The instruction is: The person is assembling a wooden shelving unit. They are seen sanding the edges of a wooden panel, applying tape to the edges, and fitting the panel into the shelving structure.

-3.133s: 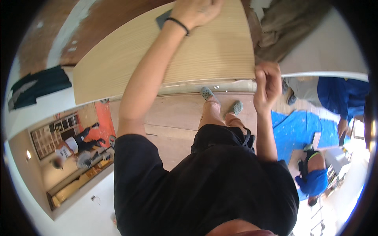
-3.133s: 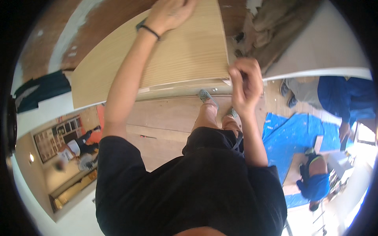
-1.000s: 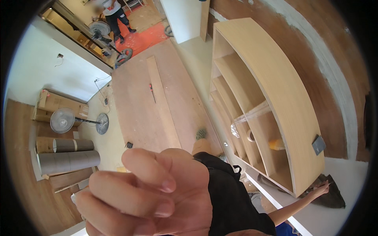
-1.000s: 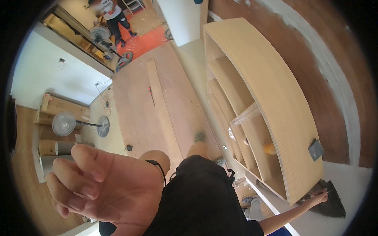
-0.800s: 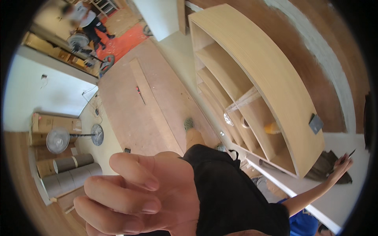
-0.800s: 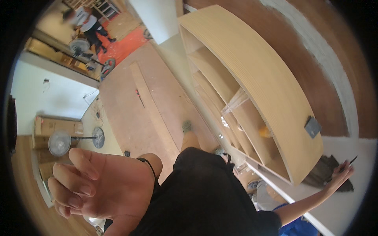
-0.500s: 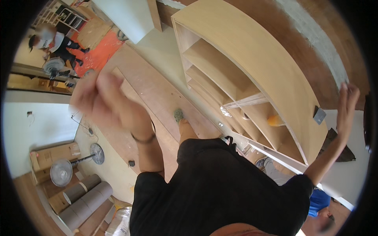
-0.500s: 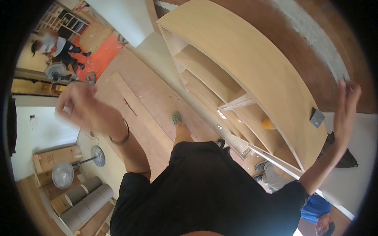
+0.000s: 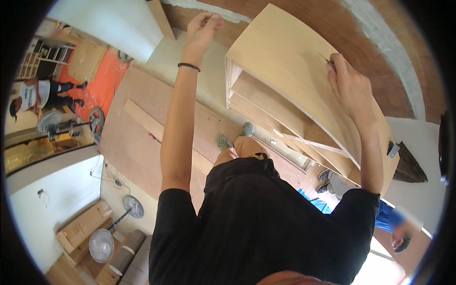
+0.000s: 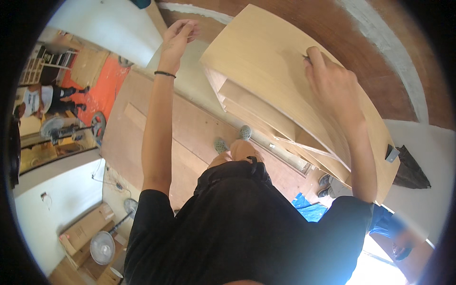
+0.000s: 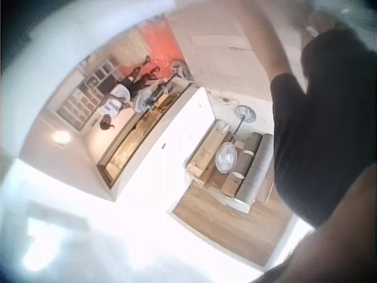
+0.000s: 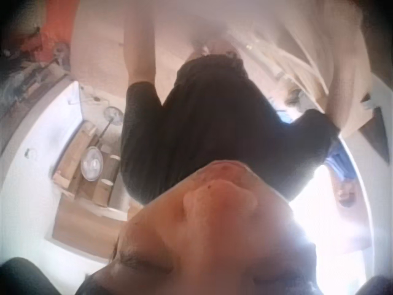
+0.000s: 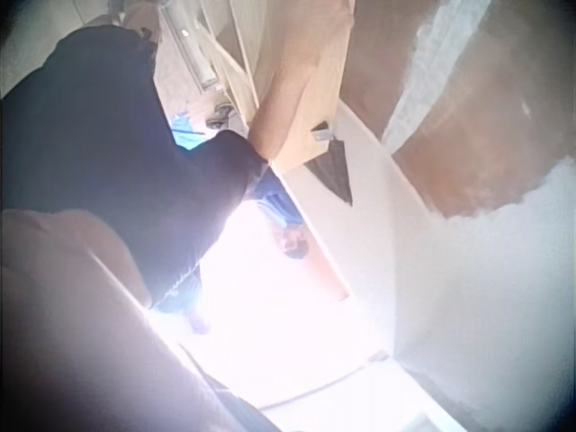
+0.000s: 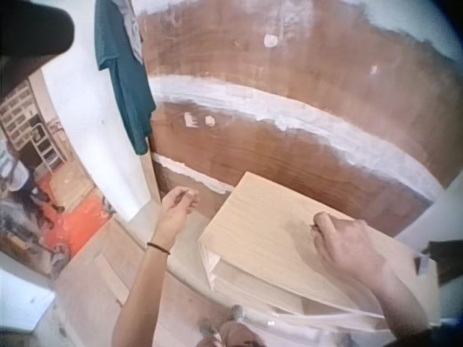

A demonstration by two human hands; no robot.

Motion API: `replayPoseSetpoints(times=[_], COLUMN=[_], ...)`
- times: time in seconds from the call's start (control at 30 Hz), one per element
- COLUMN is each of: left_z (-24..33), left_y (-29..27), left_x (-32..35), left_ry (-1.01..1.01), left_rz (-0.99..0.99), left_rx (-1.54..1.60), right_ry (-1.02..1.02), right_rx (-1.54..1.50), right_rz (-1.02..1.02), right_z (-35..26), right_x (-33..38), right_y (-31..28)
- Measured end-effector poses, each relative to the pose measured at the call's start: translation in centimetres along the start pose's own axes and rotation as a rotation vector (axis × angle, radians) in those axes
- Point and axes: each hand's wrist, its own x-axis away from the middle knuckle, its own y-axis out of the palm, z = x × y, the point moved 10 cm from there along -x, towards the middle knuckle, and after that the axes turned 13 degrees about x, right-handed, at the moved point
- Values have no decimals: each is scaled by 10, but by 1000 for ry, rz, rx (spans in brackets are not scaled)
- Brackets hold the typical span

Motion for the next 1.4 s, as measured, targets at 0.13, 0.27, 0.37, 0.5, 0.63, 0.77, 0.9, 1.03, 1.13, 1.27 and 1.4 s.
replayPoseSetpoints(times=[0.13,0.27,0.37,0.5,0.63,0.77,0.9,1.03,1.13,1.27,1.4], left_z=[-29,-41,-60,-83,-86,-85,-78,-81,-79,-70,-75], left_y=[44,87,113,137,141,151,158,153,150,152,150], left_x=[-51,-74,-86,-73,-61,-47,-31,-32,-33,-30,-32], left_ry=[-132,-146,-221,-401,-403,-312,-288,-340,-284,-222,-365], left_rz=[-168,-348,-471,-504,-411,-442,-556,-583,-515,-546,-607], left_rx=[-32,-24,111,408,614,679,547,542,563,588,568], right_ry=[-58,-127,-88,47,101,153,327,365,437,340,392], right_rx=[-76,37,32,-130,-156,-275,-547,-590,-581,-593,-505], right_rz=[143,307,313,144,-23,-153,-287,-466,-518,-510,-504], right_z=[-9,-15,-11,-4,-9,-6,8,3,8,11,10], right_x=[-24,-58,-85,-118,-134,-140,-134,-139,-133,-134,-133], right_y=[11,7,17,38,63,73,85,90,91,99,95])
